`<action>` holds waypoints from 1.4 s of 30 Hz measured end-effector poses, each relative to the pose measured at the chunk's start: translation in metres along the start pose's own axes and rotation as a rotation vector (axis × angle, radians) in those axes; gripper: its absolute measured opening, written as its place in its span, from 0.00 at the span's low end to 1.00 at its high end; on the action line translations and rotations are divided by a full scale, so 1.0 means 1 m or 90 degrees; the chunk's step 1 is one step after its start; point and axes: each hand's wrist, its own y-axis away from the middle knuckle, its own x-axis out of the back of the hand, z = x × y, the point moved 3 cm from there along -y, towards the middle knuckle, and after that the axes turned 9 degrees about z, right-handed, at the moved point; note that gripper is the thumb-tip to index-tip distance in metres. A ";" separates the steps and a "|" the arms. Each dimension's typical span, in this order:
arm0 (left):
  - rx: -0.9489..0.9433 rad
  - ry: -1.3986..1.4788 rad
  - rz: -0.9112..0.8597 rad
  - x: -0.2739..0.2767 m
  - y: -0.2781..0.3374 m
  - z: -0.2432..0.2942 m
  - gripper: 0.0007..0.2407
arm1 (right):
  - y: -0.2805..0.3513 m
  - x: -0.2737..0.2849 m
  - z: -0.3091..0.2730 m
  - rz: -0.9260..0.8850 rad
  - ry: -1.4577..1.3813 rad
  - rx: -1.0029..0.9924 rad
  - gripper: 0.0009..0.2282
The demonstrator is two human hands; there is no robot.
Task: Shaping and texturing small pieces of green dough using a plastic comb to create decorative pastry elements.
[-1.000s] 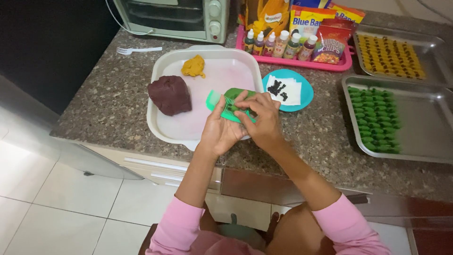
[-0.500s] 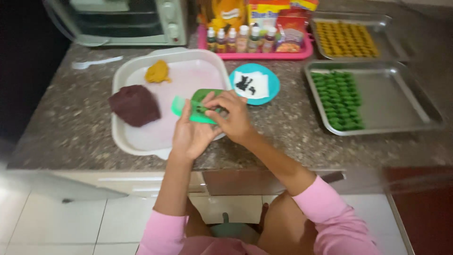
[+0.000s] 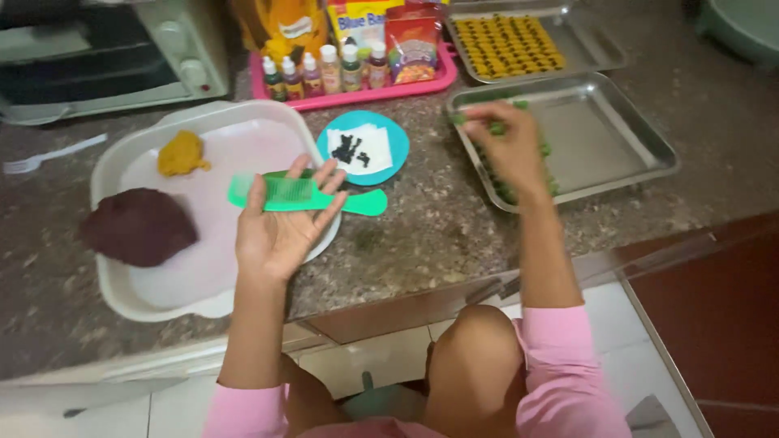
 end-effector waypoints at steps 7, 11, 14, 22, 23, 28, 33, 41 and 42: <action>-0.060 0.034 0.014 -0.005 -0.001 0.004 0.25 | 0.013 0.135 0.099 0.013 0.306 -0.119 0.03; -0.076 0.009 0.019 -0.003 0.001 0.000 0.25 | 0.012 0.143 0.079 -0.044 0.471 -0.218 0.03; -0.083 0.004 0.023 -0.003 -0.001 -0.001 0.26 | 0.014 0.142 0.092 -0.051 0.472 -0.193 0.04; -0.094 0.007 0.024 -0.006 0.003 -0.003 0.25 | 0.007 0.136 0.092 -0.119 0.491 -0.213 0.05; -0.096 0.007 0.022 -0.005 0.003 -0.003 0.25 | 0.007 0.136 0.093 -0.117 0.501 -0.219 0.05; -0.099 0.003 0.021 -0.005 0.003 -0.003 0.25 | 0.006 0.136 0.112 -0.136 0.548 -0.196 0.05; -0.101 0.001 0.016 -0.005 0.003 -0.004 0.26 | 0.007 0.134 0.107 -0.138 0.540 -0.218 0.06; -0.098 0.031 0.019 -0.004 0.004 -0.002 0.26 | 0.002 0.135 0.090 -0.009 0.480 -0.103 0.11; -0.105 0.034 0.019 -0.004 0.003 -0.002 0.26 | -0.004 0.121 0.087 -0.014 0.477 -0.098 0.11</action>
